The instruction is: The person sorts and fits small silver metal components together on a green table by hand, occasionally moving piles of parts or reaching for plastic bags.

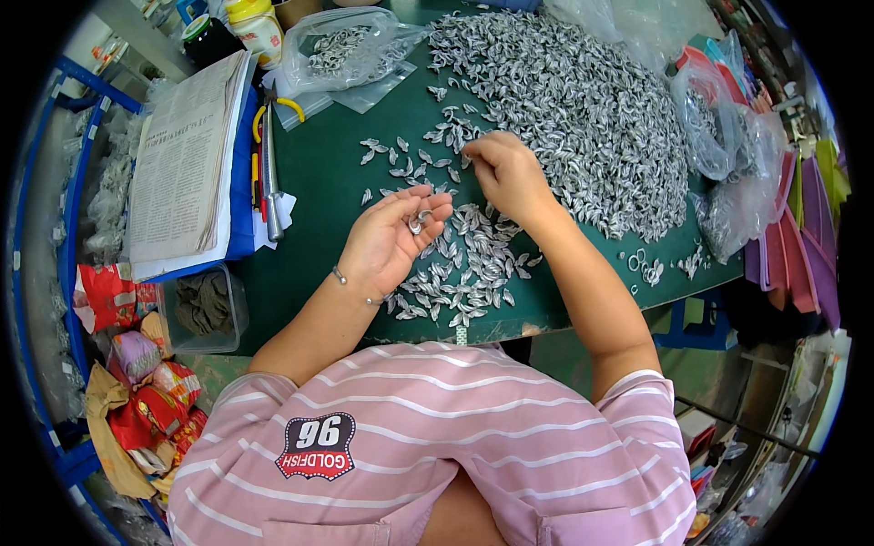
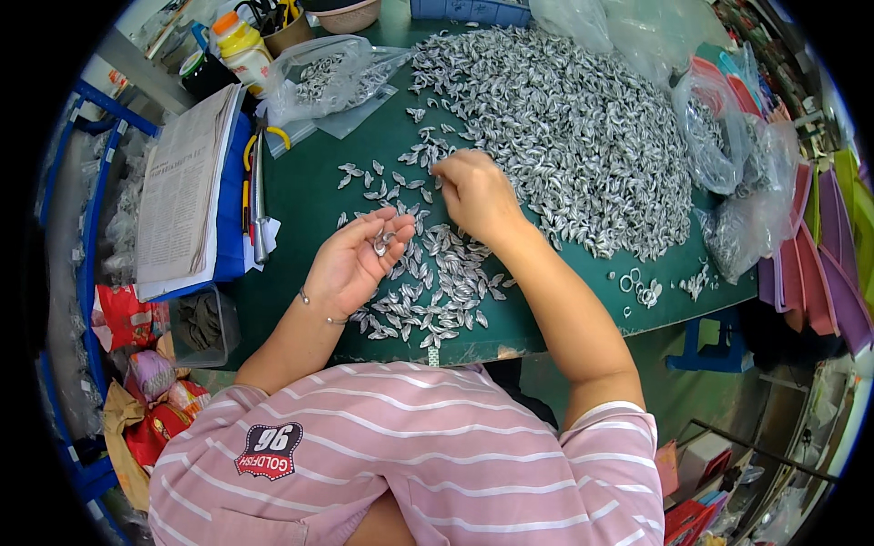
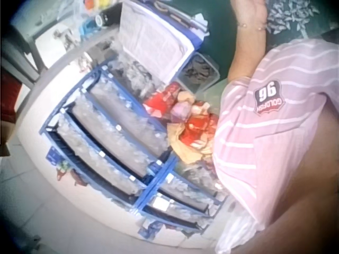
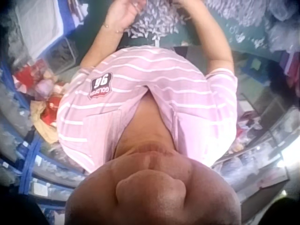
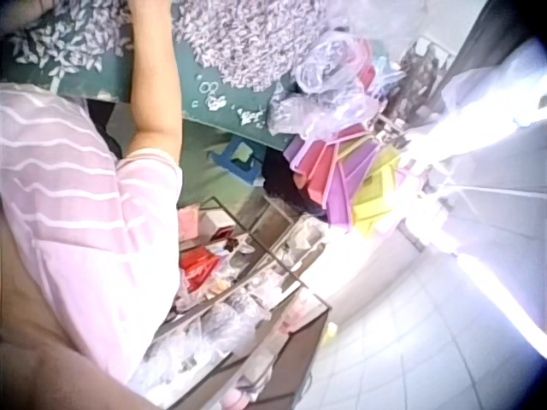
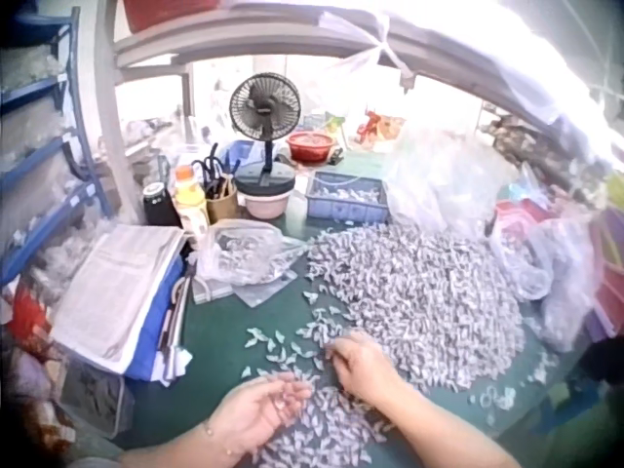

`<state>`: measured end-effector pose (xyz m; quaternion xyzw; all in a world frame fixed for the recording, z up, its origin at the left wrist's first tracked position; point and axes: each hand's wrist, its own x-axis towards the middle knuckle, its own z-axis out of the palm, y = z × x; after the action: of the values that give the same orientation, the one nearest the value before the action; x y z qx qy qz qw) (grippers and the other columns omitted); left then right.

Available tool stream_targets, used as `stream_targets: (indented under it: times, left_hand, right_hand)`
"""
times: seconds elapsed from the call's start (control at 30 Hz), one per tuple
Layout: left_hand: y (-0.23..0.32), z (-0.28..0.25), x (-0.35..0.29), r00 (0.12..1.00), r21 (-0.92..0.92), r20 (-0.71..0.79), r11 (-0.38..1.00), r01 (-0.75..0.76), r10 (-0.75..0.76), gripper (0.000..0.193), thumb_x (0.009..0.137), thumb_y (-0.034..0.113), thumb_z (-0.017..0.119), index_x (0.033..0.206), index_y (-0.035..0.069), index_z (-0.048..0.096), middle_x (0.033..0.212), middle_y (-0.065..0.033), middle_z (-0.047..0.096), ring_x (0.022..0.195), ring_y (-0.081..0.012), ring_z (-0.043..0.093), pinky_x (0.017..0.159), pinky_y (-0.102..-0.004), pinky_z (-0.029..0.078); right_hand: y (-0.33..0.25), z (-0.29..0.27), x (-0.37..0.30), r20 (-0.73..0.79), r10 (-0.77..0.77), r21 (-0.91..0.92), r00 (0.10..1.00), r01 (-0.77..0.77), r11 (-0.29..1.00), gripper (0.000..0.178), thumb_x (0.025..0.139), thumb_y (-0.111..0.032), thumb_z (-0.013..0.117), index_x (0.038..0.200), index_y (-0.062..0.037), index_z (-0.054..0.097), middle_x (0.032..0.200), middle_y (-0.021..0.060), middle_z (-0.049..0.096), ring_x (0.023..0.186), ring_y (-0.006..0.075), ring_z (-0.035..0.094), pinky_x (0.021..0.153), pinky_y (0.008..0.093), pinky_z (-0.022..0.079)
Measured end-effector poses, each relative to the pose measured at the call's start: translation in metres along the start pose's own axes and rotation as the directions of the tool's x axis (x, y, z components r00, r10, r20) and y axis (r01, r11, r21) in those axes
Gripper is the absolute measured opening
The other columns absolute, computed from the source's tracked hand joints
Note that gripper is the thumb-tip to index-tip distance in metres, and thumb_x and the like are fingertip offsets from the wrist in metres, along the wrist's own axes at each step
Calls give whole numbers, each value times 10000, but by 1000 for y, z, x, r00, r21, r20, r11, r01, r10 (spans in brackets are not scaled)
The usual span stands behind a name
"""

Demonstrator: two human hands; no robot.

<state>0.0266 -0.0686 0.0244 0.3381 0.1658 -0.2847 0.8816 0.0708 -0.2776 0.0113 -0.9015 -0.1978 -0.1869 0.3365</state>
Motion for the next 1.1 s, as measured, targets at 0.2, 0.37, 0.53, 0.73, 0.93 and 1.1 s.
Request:
stream_targets:
  times: [0.2, 0.37, 0.53, 0.73, 0.93, 1.1]
  left_hand:
    - [1, -5, 3, 999, 10, 33, 1000, -6, 6, 233, 927, 11, 508, 1149, -57, 511, 1116, -194, 611, 997, -248, 640, 825, -309, 556]
    - [2, -14, 12, 999, -26, 2, 999, -40, 40, 213, 904, -17, 517, 1115, -49, 527, 1060, -157, 612, 946, -221, 637, 807, -293, 553]
    - [2, -1, 12, 999, -39, -8, 998, -52, 52, 203, 895, -26, 517, 1096, -51, 537, 1037, -151, 615, 930, -213, 636, 800, -292, 551]
    - [3, -7, 14, 999, -76, 23, 996, -42, 44, 195, 892, -22, 521, 1081, -54, 549, 1008, -159, 627, 917, -213, 640, 798, -292, 550]
    - [3, -8, 15, 998, -90, 55, 995, -36, 41, 173, 887, -18, 527, 1046, -51, 586, 973, -153, 642, 893, -210, 646, 791, -291, 550]
    - [1, -10, 13, 997, -90, 56, 995, -42, 47, 157, 884, -18, 531, 1022, -43, 601, 961, -142, 647, 886, -204, 646, 787, -293, 549]
  right_hand:
    - [16, 9, 15, 112, 3, -147, 994, 13, 989, 132, 761, -32, 671, 892, -42, 684, 866, 125, 658, 843, 328, 609, 754, 411, 492]
    - [6, 4, 13, 195, 90, -162, 977, -58, 985, 202, 721, -72, 694, 922, -59, 690, 834, 120, 648, 850, 333, 613, 750, 421, 509]
    - [0, 3, 5, 224, 110, -255, 968, -51, 966, 160, 695, -91, 690, 848, -45, 698, 818, 125, 647, 848, 331, 623, 750, 426, 515]
    - [11, -13, 20, 183, 344, 83, 921, -363, 928, 125, 698, -113, 678, 772, -14, 698, 823, 155, 668, 742, 291, 658, 685, 352, 533]
    - [18, 4, 49, 173, 350, -222, 921, -309, 925, 151, 720, -132, 675, 785, 4, 685, 747, 191, 675, 707, 339, 665, 702, 401, 539]
    - [18, 12, 64, 308, 369, -374, 877, -245, 894, 148, 761, -119, 645, 840, -10, 706, 857, 209, 669, 827, 391, 656, 768, 450, 537]
